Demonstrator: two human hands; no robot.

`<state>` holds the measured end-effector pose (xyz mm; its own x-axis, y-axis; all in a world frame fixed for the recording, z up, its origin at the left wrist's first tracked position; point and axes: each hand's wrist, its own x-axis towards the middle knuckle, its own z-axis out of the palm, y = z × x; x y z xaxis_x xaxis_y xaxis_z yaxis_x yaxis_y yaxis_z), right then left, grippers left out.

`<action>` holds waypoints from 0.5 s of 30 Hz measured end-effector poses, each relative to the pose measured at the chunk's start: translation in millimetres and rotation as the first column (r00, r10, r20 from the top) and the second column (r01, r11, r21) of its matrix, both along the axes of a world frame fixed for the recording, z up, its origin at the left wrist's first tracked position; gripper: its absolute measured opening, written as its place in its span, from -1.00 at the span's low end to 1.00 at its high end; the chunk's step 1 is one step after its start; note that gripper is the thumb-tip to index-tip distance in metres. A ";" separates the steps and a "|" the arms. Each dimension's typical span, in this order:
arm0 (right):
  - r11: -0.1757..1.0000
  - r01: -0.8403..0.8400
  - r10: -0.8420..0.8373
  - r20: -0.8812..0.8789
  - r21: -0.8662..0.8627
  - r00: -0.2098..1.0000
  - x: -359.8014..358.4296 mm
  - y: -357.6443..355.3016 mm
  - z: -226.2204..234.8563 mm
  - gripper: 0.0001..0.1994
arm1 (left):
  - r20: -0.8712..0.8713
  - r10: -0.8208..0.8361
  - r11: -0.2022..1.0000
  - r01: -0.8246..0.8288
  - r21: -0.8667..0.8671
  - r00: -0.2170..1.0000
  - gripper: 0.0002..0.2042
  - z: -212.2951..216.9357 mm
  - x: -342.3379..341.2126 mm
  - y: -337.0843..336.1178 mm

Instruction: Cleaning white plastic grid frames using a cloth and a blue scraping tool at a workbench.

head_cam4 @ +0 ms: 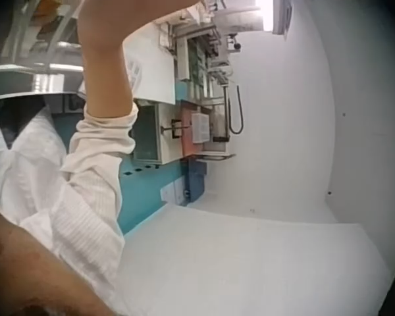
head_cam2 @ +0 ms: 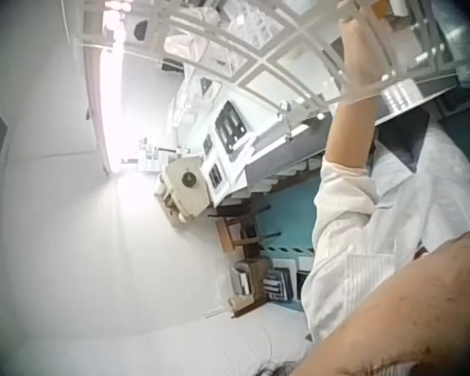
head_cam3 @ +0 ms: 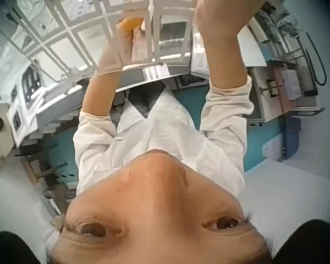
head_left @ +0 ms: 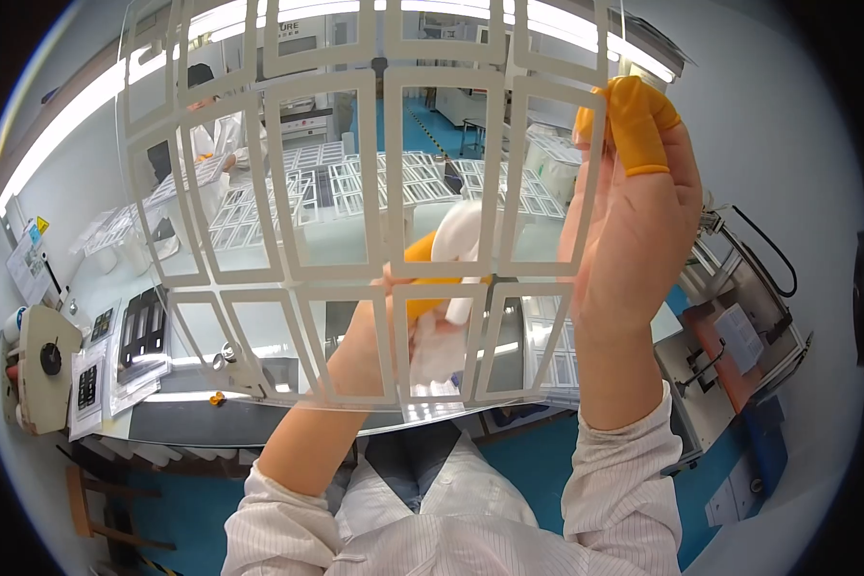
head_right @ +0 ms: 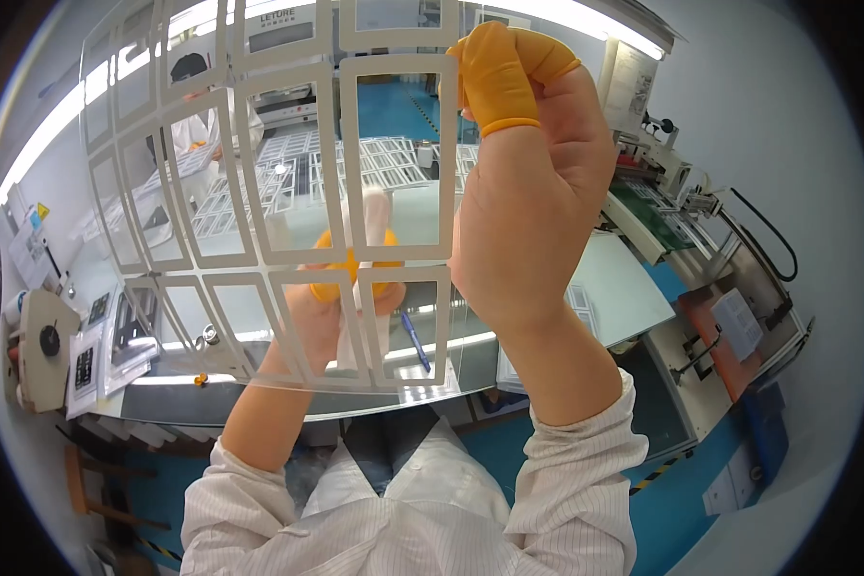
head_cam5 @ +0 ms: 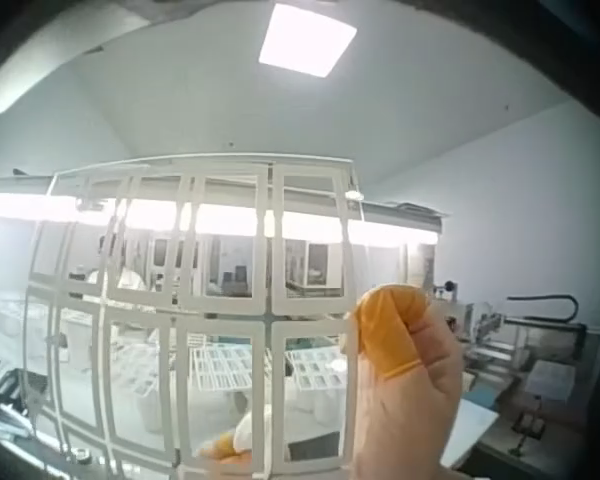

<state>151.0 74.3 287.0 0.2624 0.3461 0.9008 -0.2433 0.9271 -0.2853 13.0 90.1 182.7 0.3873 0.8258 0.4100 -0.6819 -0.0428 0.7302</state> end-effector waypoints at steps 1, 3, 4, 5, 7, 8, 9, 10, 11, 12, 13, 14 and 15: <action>1.000 -0.002 0.002 -0.001 0.000 1.000 -1.5 1.2 -0.7 -0.80 | 0.043 -0.040 0.989 0.034 0.145 0.998 -0.70 12.1 3.6 -0.6; 0.998 -0.068 0.068 -0.057 -0.002 0.996 -5.6 4.0 -3.2 -0.84 | 0.089 -0.072 0.985 0.057 0.160 0.993 -0.66 17.3 8.1 -0.8; 0.998 -0.070 0.069 -0.060 -0.001 0.996 -7.4 4.4 -4.0 -0.84 | 0.090 -0.134 0.972 0.114 0.205 0.987 -0.65 17.7 7.9 -1.3; 0.999 -0.042 0.041 -0.072 -0.021 0.997 -8.9 4.4 -4.8 -0.83 | 0.088 -0.196 0.953 0.169 0.250 0.977 -0.63 17.8 7.1 -1.5; 0.999 -0.014 0.011 -0.083 -0.040 0.997 -7.9 4.9 -6.6 -0.82 | 0.049 -0.166 0.954 0.148 0.260 0.985 -0.62 7.0 6.5 0.1; 0.999 -0.037 0.035 -0.063 -0.030 0.997 -6.1 5.7 -7.8 -0.83 | 0.012 -0.137 0.954 0.128 0.271 0.991 -0.60 2.4 6.4 -0.2; 0.998 -0.064 0.063 -0.042 -0.022 0.997 -5.3 5.8 -8.3 -0.84 | 0.010 -0.133 0.954 0.126 0.272 0.991 -0.60 1.5 6.0 -2.9; 0.998 -0.067 0.066 -0.044 -0.020 0.997 -6.2 4.8 -8.1 -0.84 | -0.024 -0.107 0.967 0.110 0.229 0.994 -0.59 1.1 5.8 -5.7; 0.996 -0.085 0.083 -0.069 -0.036 0.994 -8.1 3.2 -7.7 -0.85 | -0.058 -0.082 0.978 0.092 0.187 0.995 -0.58 1.6 5.9 -6.9; 0.993 -0.106 0.101 -0.093 -0.045 0.991 -10.4 1.7 -6.8 -0.86 | -0.061 -0.079 0.977 0.089 0.194 0.995 -0.58 4.0 5.7 -5.7; 0.993 -0.109 0.105 -0.095 -0.038 0.990 -11.9 0.6 -6.6 -0.86 | -0.004 -0.101 0.969 0.099 0.226 0.995 -0.60 6.9 6.0 -3.7; 0.993 -0.115 0.111 -0.083 -0.040 0.990 -13.1 -0.3 -6.7 -0.87 | 0.052 -0.125 0.960 0.108 0.258 0.991 -0.62 9.2 5.9 -2.4; 0.993 -0.114 0.110 -0.073 -0.045 0.991 -12.1 -0.5 -7.2 -0.87 | 0.048 -0.130 0.958 0.113 0.262 0.990 -0.62 10.2 6.8 -0.7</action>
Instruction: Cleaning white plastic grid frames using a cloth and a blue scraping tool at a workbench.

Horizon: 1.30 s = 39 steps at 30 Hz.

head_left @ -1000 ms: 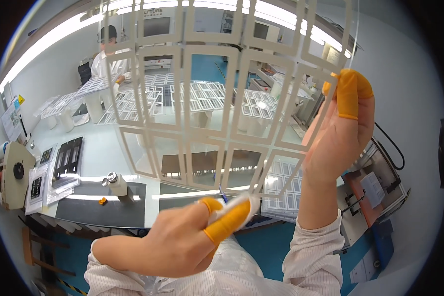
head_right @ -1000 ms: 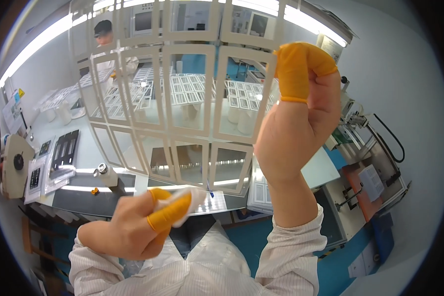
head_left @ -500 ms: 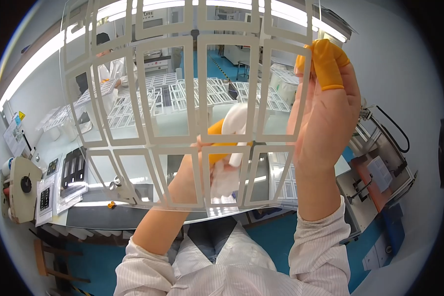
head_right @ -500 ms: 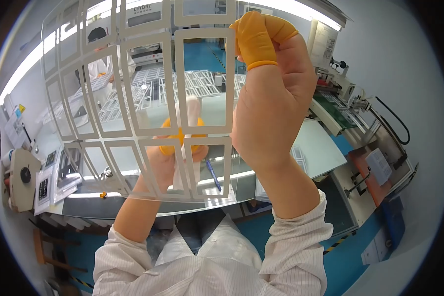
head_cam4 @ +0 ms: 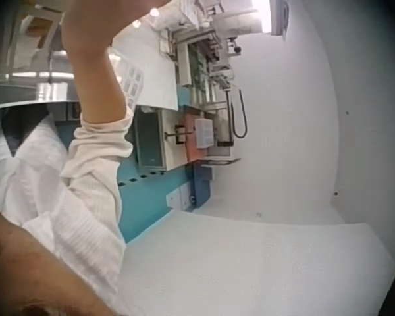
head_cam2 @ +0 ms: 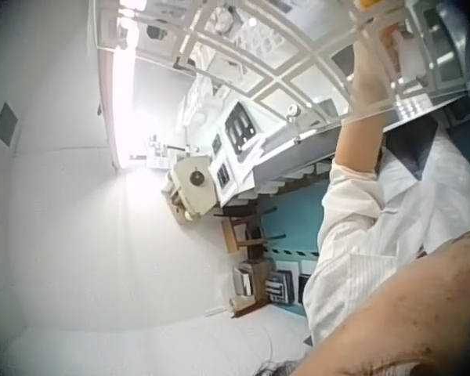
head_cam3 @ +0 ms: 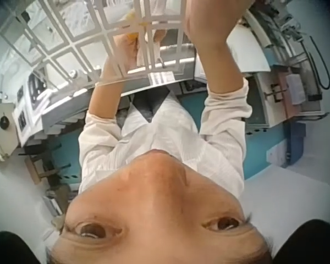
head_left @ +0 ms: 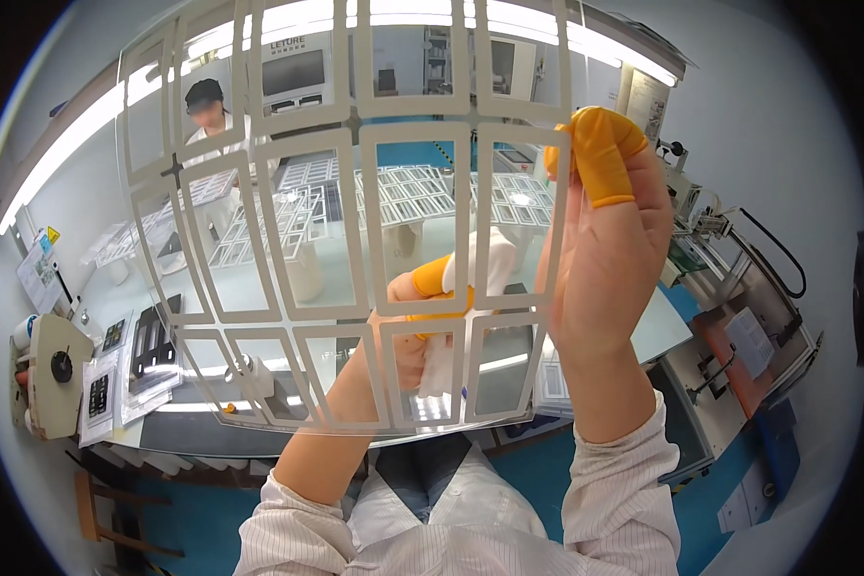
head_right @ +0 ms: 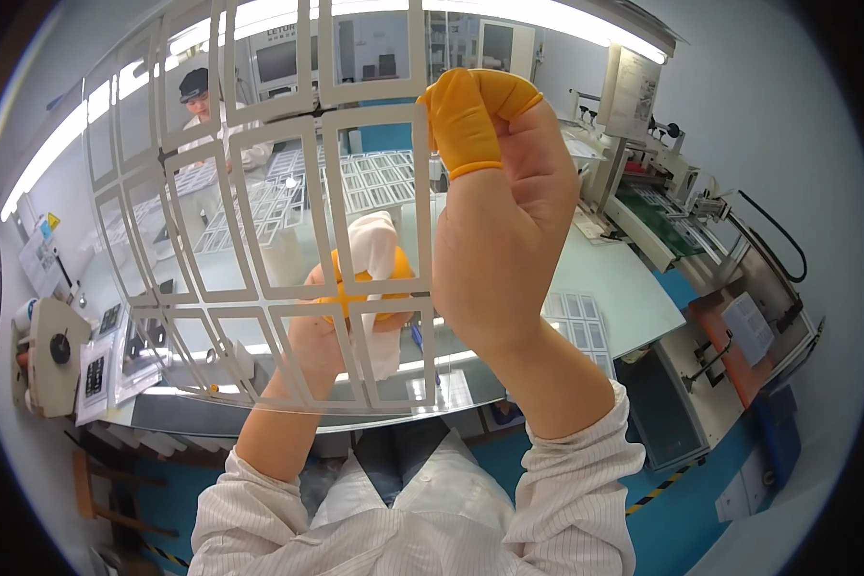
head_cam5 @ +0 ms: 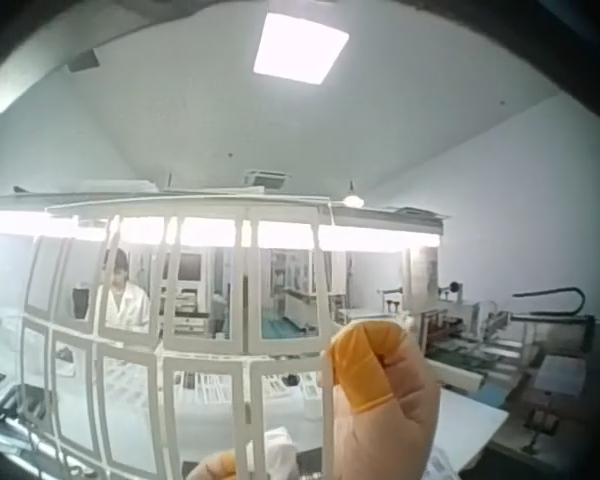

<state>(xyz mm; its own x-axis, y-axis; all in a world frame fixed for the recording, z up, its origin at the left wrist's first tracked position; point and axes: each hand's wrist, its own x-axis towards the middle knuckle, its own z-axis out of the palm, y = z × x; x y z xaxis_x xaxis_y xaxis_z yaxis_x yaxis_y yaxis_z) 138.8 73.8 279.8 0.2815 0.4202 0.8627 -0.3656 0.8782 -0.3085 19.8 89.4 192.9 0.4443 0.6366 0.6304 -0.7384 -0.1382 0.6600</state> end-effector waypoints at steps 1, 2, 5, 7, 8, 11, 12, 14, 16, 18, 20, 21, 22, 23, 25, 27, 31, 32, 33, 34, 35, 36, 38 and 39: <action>1.000 0.005 -0.005 -0.004 0.005 1.000 1.3 0.2 -0.2 -0.87 | 0.030 -0.011 1.000 0.012 -0.021 0.999 -0.64 0.8 0.5 1.8; 1.000 0.016 -0.016 0.013 -0.008 1.000 2.9 0.7 -0.4 -0.87 | 0.060 -0.022 0.999 0.025 -0.043 0.998 -0.66 1.2 1.0 3.8; 0.999 0.028 -0.028 0.025 -0.021 0.999 7.9 2.2 0.0 -0.87 | 0.085 0.046 0.995 -0.038 -0.090 0.995 -0.70 -5.5 2.6 5.2; 0.999 0.038 -0.037 0.040 -0.019 0.999 3.4 1.1 1.2 -0.87 | 0.127 -0.041 0.992 0.055 -0.113 0.991 -0.72 -9.0 -0.1 9.8; 0.999 0.048 -0.048 0.029 0.005 0.998 1.6 1.5 2.6 -0.87 | 0.166 -0.125 0.980 0.147 -0.131 0.978 -0.73 -10.1 -1.0 10.9; 0.995 0.094 -0.094 -0.011 -0.016 0.995 8.5 4.1 11.1 -0.85 | -0.008 0.066 0.949 -0.065 -0.307 0.998 -0.74 -12.7 -1.0 7.1; 0.989 0.140 -0.141 -0.017 -0.045 0.990 13.0 3.5 17.3 -0.83 | -0.012 0.062 0.950 -0.063 -0.305 0.998 -0.74 -20.0 -2.2 8.6; 0.972 0.225 -0.224 0.030 -0.071 0.974 28.8 8.4 27.7 -0.77 | 0.089 -0.065 0.915 0.095 -0.391 0.994 -0.74 -44.2 -0.7 15.3; 0.941 0.324 -0.328 -0.024 -0.096 0.944 42.3 10.2 41.7 -0.76 | -0.015 0.074 0.804 -0.068 -0.591 0.997 -0.76 -51.9 3.8 5.6; 0.972 0.206 -0.219 -0.116 -0.110 0.969 33.5 3.9 56.6 -0.85 | -0.071 0.012 0.876 -0.045 -0.480 0.997 -0.76 -68.1 -7.8 5.8; 0.991 0.073 -0.095 -0.203 -0.116 0.974 31.2 -0.8 63.0 -0.89 | -0.031 -0.057 0.893 0.037 -0.449 0.998 -0.79 -73.2 -13.0 6.4; 0.988 0.076 -0.103 -0.217 -0.132 0.971 32.6 -2.1 63.7 -0.90 | 0.009 -0.116 0.902 0.109 -0.418 0.993 -0.81 -73.5 -13.8 5.4; 0.986 0.077 -0.110 -0.230 -0.147 0.967 33.5 -2.9 64.1 -0.90 | 0.010 -0.115 0.901 0.108 -0.419 0.993 -0.81 -71.9 -13.1 3.1; 0.986 0.074 -0.107 -0.228 -0.149 0.968 33.7 -3.2 64.4 -0.90 | -0.016 -0.090 0.904 0.075 -0.421 0.996 -0.81 -67.7 -12.1 -1.1; 0.983 0.105 -0.132 -0.188 -0.149 0.973 33.1 -1.9 63.5 -0.89 | -0.043 -0.063 0.902 0.038 -0.429 0.997 -0.81 -60.4 -9.5 -6.9; 0.990 0.059 -0.088 -0.232 -0.128 0.969 30.4 1.0 64.7 -0.88 | -0.053 -0.052 0.931 0.029 -0.365 0.997 -0.76 -50.0 -2.3 -7.5; 0.987 0.000 -0.048 -0.292 -0.162 0.955 18.0 0.5 64.7 -0.87 | -0.033 0.015 0.964 -0.023 -0.266 0.999 -0.77 -8.2 17.1 -5.9; 0.986 -0.005 -0.044 -0.291 -0.167 0.956 16.1 1.3 62.7 -0.87 | 0.007 -0.056 0.975 0.057 -0.215 0.998 -0.74 0.7 19.3 -2.6; 0.985 0.007 -0.054 -0.262 -0.175 0.964 15.5 2.0 60.4 -0.87 | 0.042 -0.133 0.978 0.138 -0.158 0.990 -0.71 5.5 21.8 -0.1; 0.983 0.021 -0.063 -0.232 -0.182 0.971 15.1 2.8 58.1 -0.87 | 0.044 -0.132 0.977 0.138 -0.160 0.990 -0.71 6.1 23.6 1.5; 0.983 0.020 -0.063 -0.231 -0.184 0.971 15.1 3.9 55.6 -0.87 | 0.064 -0.204 0.972 0.210 -0.107 0.977 -0.71 5.7 24.9 2.9; 0.982 0.031 -0.069 -0.204 -0.186 0.977 16.2 5.8 52.7 -0.88 | 0.079 -0.279 0.958 0.284 -0.053 0.957 -0.70 5.0 27.1 3.7; 0.981 0.042 -0.076 -0.176 -0.190 0.981 16.3 6.1 50.2 -0.88 | 0.033 -0.166 0.973 0.169 -0.154 0.986 -0.74 -1.9 28.3 -3.1; 0.980 0.032 -0.070 -0.187 -0.198 0.980 15.1 4.8 49.9 -0.88 | 0.069 -0.276 0.944 0.284 -0.169 0.959 -0.77 -9.1 28.3 -1.5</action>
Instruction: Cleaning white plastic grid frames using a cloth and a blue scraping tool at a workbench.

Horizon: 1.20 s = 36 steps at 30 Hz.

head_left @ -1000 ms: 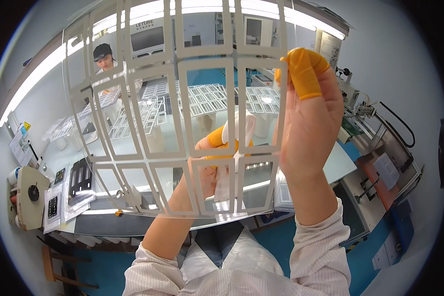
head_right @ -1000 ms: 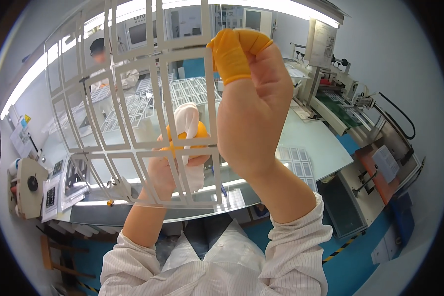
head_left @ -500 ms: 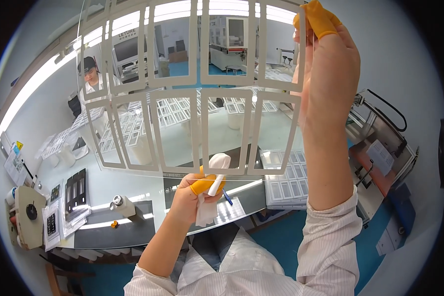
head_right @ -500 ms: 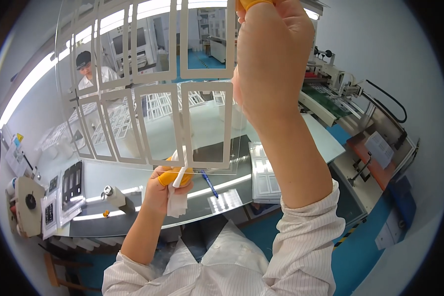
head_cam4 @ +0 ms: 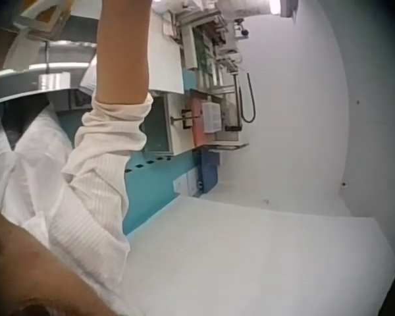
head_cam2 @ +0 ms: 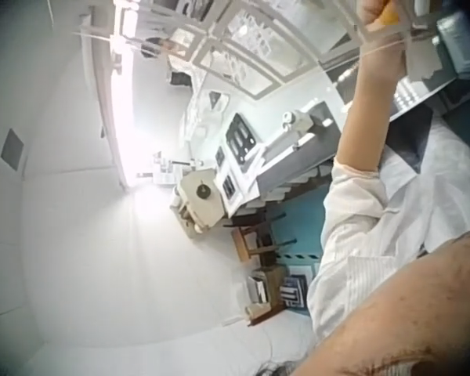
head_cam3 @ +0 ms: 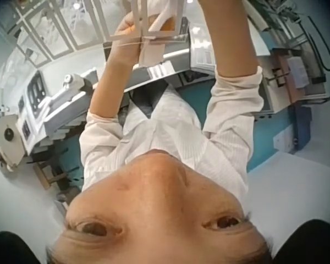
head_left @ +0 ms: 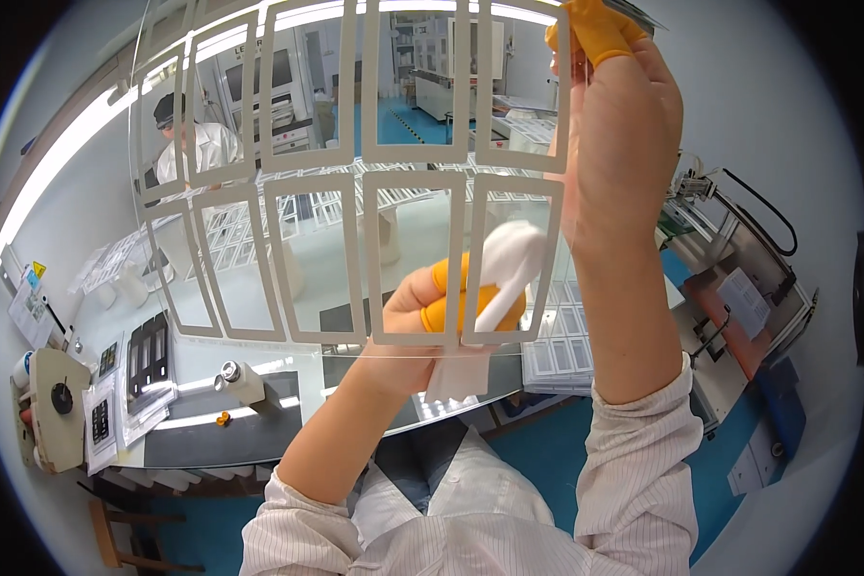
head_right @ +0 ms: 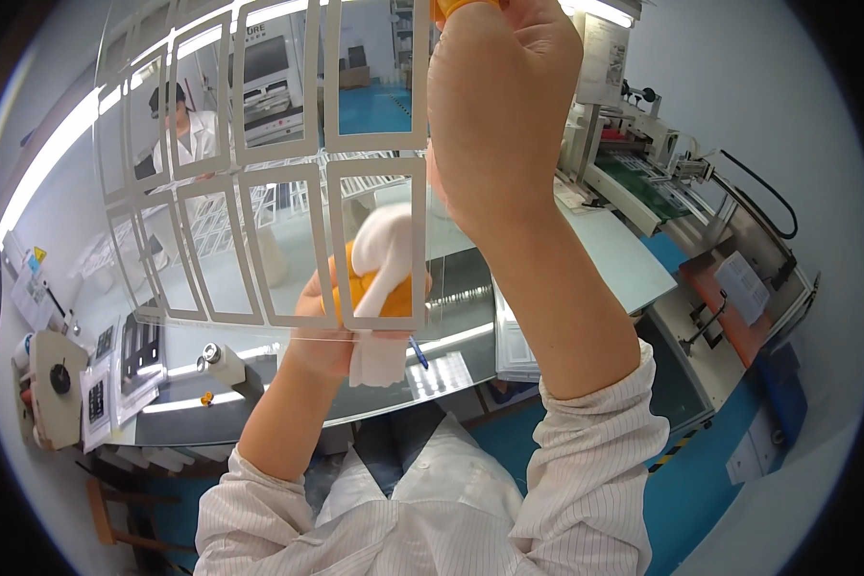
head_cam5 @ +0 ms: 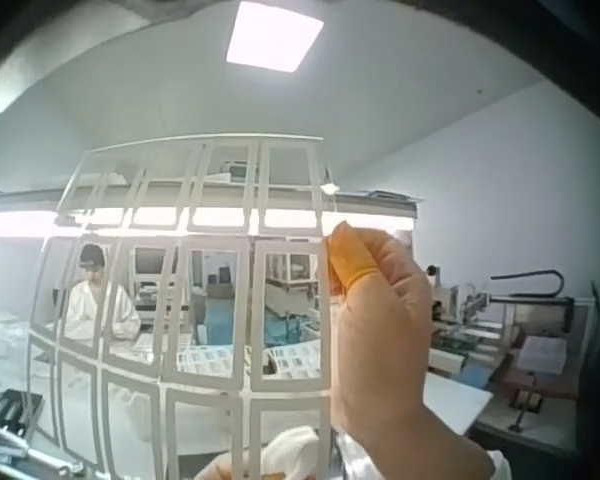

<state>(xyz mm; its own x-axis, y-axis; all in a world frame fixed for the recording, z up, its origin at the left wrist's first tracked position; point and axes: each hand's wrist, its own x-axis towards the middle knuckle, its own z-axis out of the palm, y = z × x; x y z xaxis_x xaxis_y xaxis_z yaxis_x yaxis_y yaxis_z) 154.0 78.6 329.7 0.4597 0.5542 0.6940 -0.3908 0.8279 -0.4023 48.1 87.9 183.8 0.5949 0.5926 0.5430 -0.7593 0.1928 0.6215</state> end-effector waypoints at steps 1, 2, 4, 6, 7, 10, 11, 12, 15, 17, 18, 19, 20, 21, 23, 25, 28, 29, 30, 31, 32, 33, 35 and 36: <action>1.000 -0.008 0.008 -0.012 -0.008 1.000 -0.1 -0.8 -0.4 -0.88 | 0.033 -0.113 0.993 0.114 -0.021 0.993 -0.80 -5.5 0.2 -0.9; 1.000 -0.003 0.003 -0.012 -0.009 1.000 1.3 -0.6 -0.9 -0.88 | -0.014 -0.007 1.000 0.007 0.003 1.000 -0.79 -10.0 0.9 -6.3; 1.000 -0.024 0.024 0.024 -0.002 0.999 1.5 0.5 -1.2 -0.86 | -0.061 0.018 1.000 -0.017 0.013 0.998 -0.78 -19.2 -3.5 -10.7; 0.996 -0.065 0.065 -0.016 -0.054 0.998 -3.0 -6.7 3.1 -0.85 | -0.082 -0.029 1.000 0.030 0.005 0.996 -0.77 -30.2 -7.8 -9.0; 0.989 -0.106 0.100 -0.057 -0.101 0.993 -4.8 -9.6 4.9 -0.84 | -0.081 -0.029 1.000 0.029 0.004 0.996 -0.77 -36.3 -11.1 -6.6; 0.992 -0.056 0.050 -0.059 -0.110 0.997 -1.7 -6.8 5.8 -0.83 | -0.173 0.018 1.000 -0.014 0.025 0.985 -0.72 -51.9 -17.7 -5.9; 0.992 -0.055 0.048 -0.060 -0.113 0.997 0.2 -3.3 5.7 -0.83 | -0.174 0.016 1.000 -0.012 0.022 0.985 -0.72 -53.9 -18.2 -5.9; 0.997 -0.029 0.026 -0.046 -0.078 0.999 1.4 2.0 4.3 -0.83 | -0.200 0.055 0.998 -0.062 -0.027 0.978 -0.73 -56.2 -19.9 -6.3; 1.000 -0.017 0.017 -0.032 -0.026 0.999 1.9 5.9 1.2 -0.83 | -0.215 0.111 0.990 -0.127 -0.065 0.970 -0.72 -56.8 -20.4 -2.9; 0.999 -0.037 0.037 -0.025 -0.005 0.999 9.8 10.5 -2.9 -0.83 | -0.102 0.056 0.993 -0.066 -0.094 0.993 -0.68 -54.0 -20.9 0.4; 0.997 0.081 -0.080 0.071 -0.003 0.994 25.8 17.2 -8.0 -0.82 | -0.114 0.118 0.988 -0.128 -0.086 0.986 -0.63 -52.8 -20.1 0.1; 0.981 0.195 -0.194 0.164 0.009 0.967 28.6 18.3 -8.5 -0.77 | -0.108 0.131 0.987 -0.140 -0.082 0.986 -0.63 -51.1 -22.9 2.0; 0.979 0.203 -0.199 0.117 -0.019 0.973 28.6 18.8 -6.8 -0.79 | -0.040 0.051 0.995 -0.054 -0.078 0.998 -0.68 -47.8 -26.3 6.1; 0.981 0.191 -0.188 0.123 -0.016 0.974 28.7 18.7 -5.5 -0.79 | 0.028 -0.032 0.997 0.034 -0.070 0.999 -0.73 -42.3 -29.1 7.9; 0.989 0.141 -0.145 0.135 0.042 0.980 31.4 19.2 -3.1 -0.84 | 0.024 0.045 0.995 -0.042 -0.092 0.999 -0.70 -27.0 -33.3 2.4; 0.990 0.144 -0.142 0.123 -0.003 0.982 23.6 12.9 -0.7 -0.87 | 0.011 0.285 0.952 -0.281 -0.124 0.959 -0.70 -4.3 -31.0 -3.6; 0.997 0.083 -0.083 0.015 0.002 0.996 15.3 12.1 2.4 -0.89 | 0.153 -0.041 0.999 0.037 0.030 0.987 -0.70 16.0 -34.1 13.4; 0.999 0.045 -0.047 0.066 0.025 0.997 20.4 16.5 2.5 -0.88 | 0.156 -0.037 0.999 0.033 0.029 0.987 -0.70 18.5 -33.3 10.6; 0.999 0.013 -0.018 0.115 0.045 0.993 22.6 19.0 2.7 -0.87 | 0.148 0.006 1.000 -0.005 -0.003 0.989 -0.71 21.8 -30.8 8.8; 0.999 0.017 -0.022 0.115 0.044 0.993 22.9 21.5 1.7 -0.87 | 0.137 0.048 0.998 -0.043 -0.036 0.989 -0.71 23.2 -28.9 8.2; 0.996 0.087 -0.086 0.085 0.000 0.993 22.0 23.5 0.5 -0.87 | 0.136 0.044 0.999 -0.039 -0.037 0.990 -0.71 18.6 -28.2 8.2; 0.988 0.148 -0.145 0.055 -0.044 0.988 19.6 24.6 -0.1 -0.87 | 0.111 0.069 0.998 -0.068 -0.013 0.991 -0.71 9.2 -30.7 6.3; 0.988 0.150 -0.145 0.079 -0.049 0.986 23.1 27.5 -2.2 -0.88 | 0.086 0.082 0.996 -0.083 0.012 0.993 -0.71 -6.6 -33.0 1.4; 0.988 0.145 -0.139 0.105 -0.057 0.985 25.4 29.2 -3.1 -0.88 | 0.049 0.065 0.998 -0.066 0.016 0.997 -0.71 -13.5 -34.0 -2.2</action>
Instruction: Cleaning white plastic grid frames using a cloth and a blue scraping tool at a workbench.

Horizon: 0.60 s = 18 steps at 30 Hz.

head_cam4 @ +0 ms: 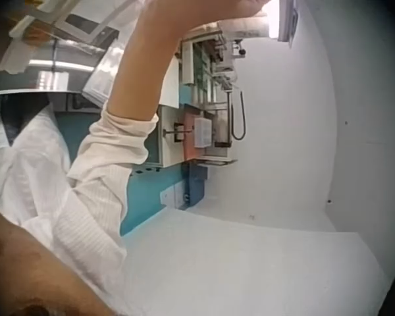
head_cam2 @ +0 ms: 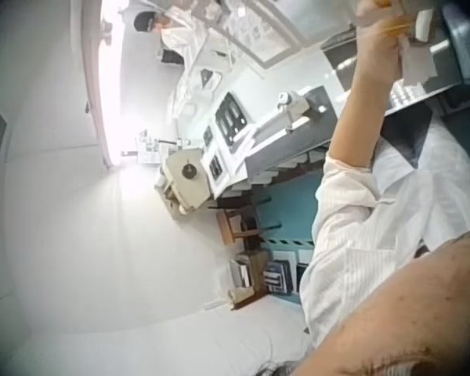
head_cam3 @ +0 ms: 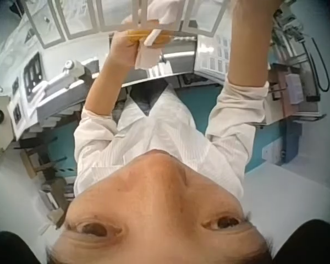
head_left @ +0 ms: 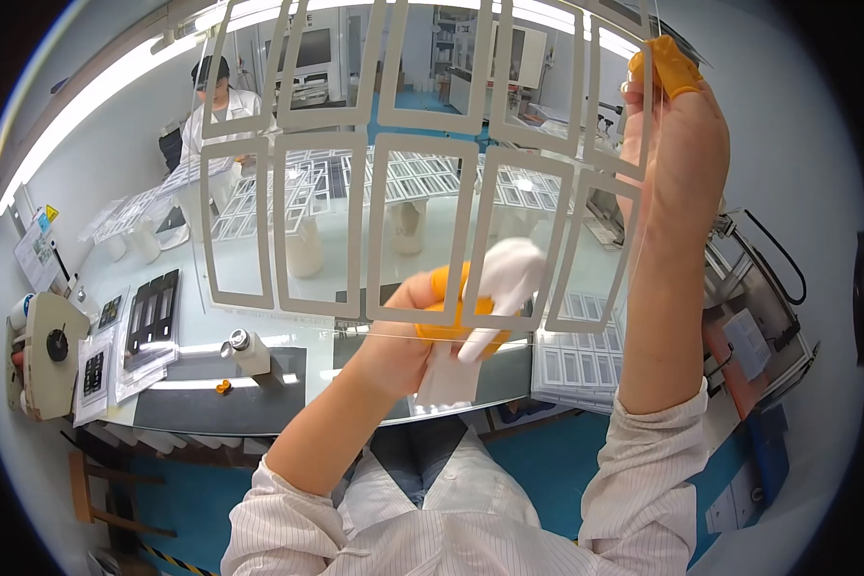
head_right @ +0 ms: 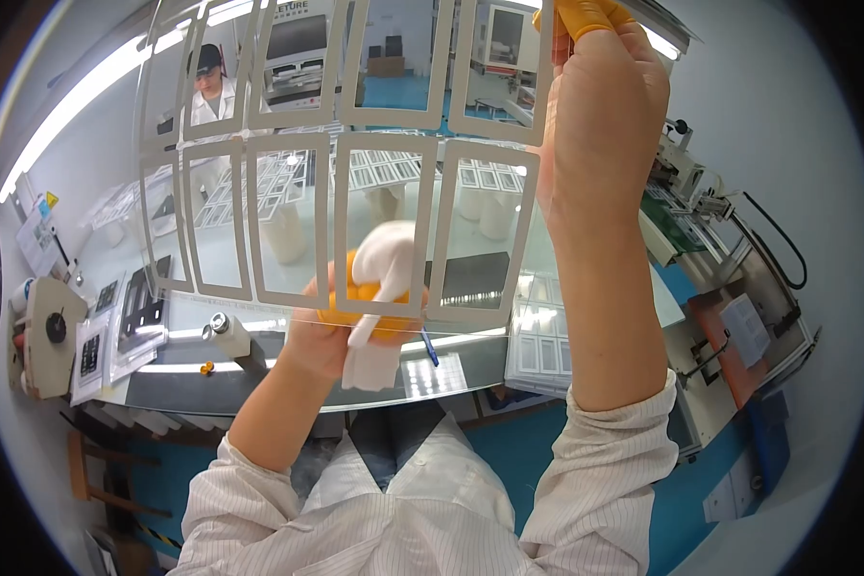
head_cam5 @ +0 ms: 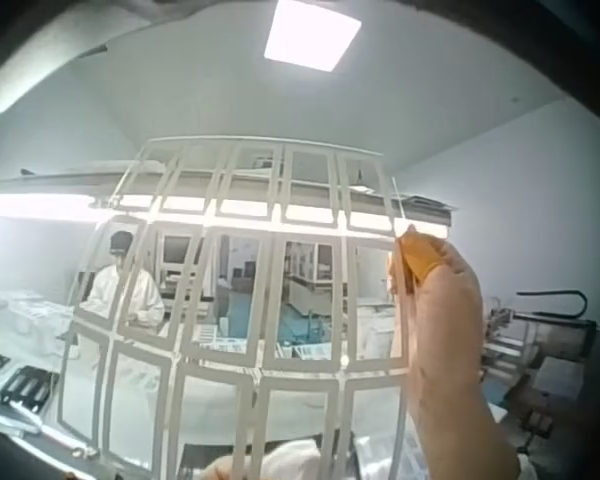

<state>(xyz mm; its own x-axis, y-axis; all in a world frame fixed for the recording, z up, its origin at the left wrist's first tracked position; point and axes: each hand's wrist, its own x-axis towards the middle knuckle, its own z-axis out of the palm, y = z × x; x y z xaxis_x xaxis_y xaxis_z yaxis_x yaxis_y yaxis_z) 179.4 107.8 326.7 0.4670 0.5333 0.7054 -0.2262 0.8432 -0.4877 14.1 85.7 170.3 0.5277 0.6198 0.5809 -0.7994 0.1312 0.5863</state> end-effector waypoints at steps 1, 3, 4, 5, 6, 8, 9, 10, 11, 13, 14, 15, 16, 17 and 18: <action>1.000 0.002 -0.002 -0.002 -0.001 1.000 2.1 0.5 0.7 -0.88 | -0.038 -0.016 1.000 0.016 0.002 0.999 -0.72 -8.2 -2.1 -5.0; 0.998 -0.044 0.043 0.022 0.035 0.999 4.3 1.3 1.9 -0.89 | -0.023 -0.012 1.000 0.012 0.004 1.000 -0.67 -33.1 -7.7 -6.0; 0.999 -0.042 0.042 0.021 0.033 0.999 3.5 0.4 2.3 -0.89 | -0.030 -0.009 1.000 0.009 0.005 1.000 -0.71 -36.3 -9.4 -7.7; 0.998 -0.045 0.045 0.008 0.040 0.999 1.4 -1.4 3.5 -0.88 | -0.037 -0.006 1.000 0.006 0.007 0.999 -0.75 -37.8 -10.0 -8.9; 0.998 -0.048 0.049 -0.004 0.048 0.999 -0.7 -2.1 4.6 -0.88 | 0.003 -0.061 0.998 0.061 -0.014 0.998 -0.78 -37.6 -10.3 -8.3; 0.999 -0.024 0.024 0.012 0.023 1.000 -2.6 -3.4 3.5 -0.88 | -0.006 -0.056 0.998 0.055 -0.022 0.998 -0.78 -38.0 -11.6 -7.5; 1.000 -0.001 0.001 0.029 -0.003 1.000 -4.0 -3.5 3.5 -0.88 | -0.013 -0.048 0.998 0.048 -0.029 0.999 -0.79 -37.9 -12.3 -7.1; 1.000 -0.006 0.006 0.032 -0.002 0.999 -3.9 -2.5 3.6 -0.88 | -0.011 -0.043 0.999 0.043 -0.028 0.999 -0.79 -37.3 -12.9 -7.7; 0.998 -0.050 0.050 0.011 0.035 0.999 -1.8 -0.5 3.4 -0.89 | -0.056 -0.010 1.000 0.008 -0.029 0.998 -0.79 -36.1 -13.1 -9.2; 0.991 -0.110 0.110 0.006 0.080 0.994 3.7 1.5 4.2 -0.88 | -0.085 0.040 0.999 -0.042 -0.019 0.996 -0.80 -32.5 -13.1 -14.9; 0.989 -0.106 0.104 0.024 0.102 0.994 7.8 1.2 3.4 -0.86 | -0.126 0.053 0.997 -0.059 -0.050 0.991 -0.80 -30.5 -13.4 -19.3; 0.987 -0.108 0.104 0.036 0.120 0.994 8.1 1.4 3.1 -0.76 | -0.172 0.069 0.993 -0.085 -0.086 0.983 -0.81 -30.0 -13.7 -20.7; 0.995 -0.039 0.034 0.048 0.095 0.998 8.4 -0.2 4.6 -0.75 | -0.137 0.032 0.996 -0.044 -0.084 0.990 -0.81 -35.8 -13.7 -16.8; 0.993 -0.061 0.055 0.056 0.099 0.997 7.1 -2.7 5.6 -0.75 | -0.129 0.053 0.995 -0.064 -0.079 0.990 -0.81 -40.0 -14.7 -14.0; 0.998 -0.032 0.030 0.023 0.057 0.999 3.2 -8.5 7.1 -0.87 | -0.128 0.014 0.994 -0.027 -0.103 0.992 -0.80 -43.7 -15.5 -12.0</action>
<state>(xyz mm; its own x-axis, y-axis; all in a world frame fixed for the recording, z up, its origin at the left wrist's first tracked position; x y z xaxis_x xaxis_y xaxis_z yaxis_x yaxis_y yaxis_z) 182.5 99.3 333.8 0.4352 0.5055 0.7450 -0.2425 0.8627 -0.4437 -1.4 73.7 126.6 0.5795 0.6848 0.4418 -0.7227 0.1812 0.6670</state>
